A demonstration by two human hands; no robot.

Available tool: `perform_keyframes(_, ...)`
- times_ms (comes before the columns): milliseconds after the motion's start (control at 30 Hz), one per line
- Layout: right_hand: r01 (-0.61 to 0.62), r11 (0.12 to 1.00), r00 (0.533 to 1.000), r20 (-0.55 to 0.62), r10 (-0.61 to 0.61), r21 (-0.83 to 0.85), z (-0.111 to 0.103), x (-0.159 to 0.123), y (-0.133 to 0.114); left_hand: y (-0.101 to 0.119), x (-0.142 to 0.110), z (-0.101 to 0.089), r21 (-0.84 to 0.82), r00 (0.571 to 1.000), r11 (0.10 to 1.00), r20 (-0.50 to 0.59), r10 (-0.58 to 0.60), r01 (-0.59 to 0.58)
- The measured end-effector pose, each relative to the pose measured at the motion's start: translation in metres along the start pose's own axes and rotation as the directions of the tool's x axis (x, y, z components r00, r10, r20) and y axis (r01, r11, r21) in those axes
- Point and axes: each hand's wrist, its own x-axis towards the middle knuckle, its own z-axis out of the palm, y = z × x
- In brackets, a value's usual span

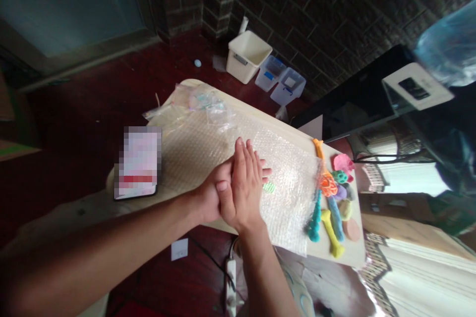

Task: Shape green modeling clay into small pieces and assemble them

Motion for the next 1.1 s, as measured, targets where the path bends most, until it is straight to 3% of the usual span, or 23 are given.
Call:
perform_keyframes(133,-0.002,0.999,0.999,-0.043,0.004,0.052,0.004,-0.004,-0.005,0.004,-0.010,0.007,-0.441,0.995,0.896,0.094,-0.019,0.059)
perform_keyframes(200,0.001,0.999,1.000,-0.031,0.001,0.051,0.004,-0.004,-0.007,0.006,-0.013,0.006,-0.544,0.996,0.837,0.091,-0.016,0.063)
perform_keyframes(333,-0.040,0.994,0.999,0.005,0.040,0.104,-0.001,-0.004,-0.004,0.011,-0.012,-0.003,-0.535,0.985,0.830,0.143,-0.096,0.159)
perform_keyframes(433,-0.097,0.961,0.995,0.033,0.092,0.259,-0.009,-0.004,0.003,0.021,-0.005,-0.013,-0.455,0.918,0.801,0.260,-0.299,0.390)
perform_keyframes(500,-0.146,0.951,0.989,0.065,0.133,0.273,-0.014,-0.004,0.006,0.027,-0.001,-0.018,-0.449,0.890,0.771,0.293,-0.350,0.452)
perform_keyframes(567,-0.188,0.955,0.981,0.002,0.193,0.227,-0.019,-0.003,0.008,0.029,0.001,-0.020,-0.454,0.891,0.770,0.296,-0.344,0.448)
perform_keyframes(633,-0.262,0.949,0.945,-0.152,0.290,0.178,-0.020,-0.002,0.012,0.024,0.002,-0.021,-0.425,0.918,0.816,0.248,-0.310,0.391)
perform_keyframes(733,-0.429,0.892,0.845,-0.286,0.452,0.144,-0.020,-0.002,0.019,0.011,0.002,-0.019,-0.148,0.986,0.976,0.059,-0.154,0.162)
perform_keyframes(800,-0.510,0.846,0.806,-0.256,0.533,0.155,-0.018,-0.003,0.024,0.003,0.002,-0.018,0.225,0.997,0.974,-0.057,0.054,-0.040)
perform_keyframes(867,-0.571,0.804,0.782,-0.188,0.594,0.166,-0.015,-0.003,0.026,-0.003,0.003,-0.018,0.573,0.963,0.801,-0.069,0.259,-0.174)
perform_keyframes(933,-0.610,0.775,0.766,-0.130,0.630,0.163,-0.012,-0.003,0.027,-0.004,0.005,-0.019,0.768,0.927,0.598,-0.014,0.375,-0.231)
perform_keyframes(1000,-0.622,0.769,0.762,-0.115,0.638,0.149,-0.009,-0.003,0.026,-0.003,0.006,-0.020,0.847,0.918,0.474,0.039,0.395,-0.240)
perform_keyframes(1100,-0.620,0.768,0.758,-0.127,0.639,0.159,-0.009,-0.003,0.022,0.000,0.007,-0.023,0.884,0.918,0.403,0.067,0.390,-0.236)
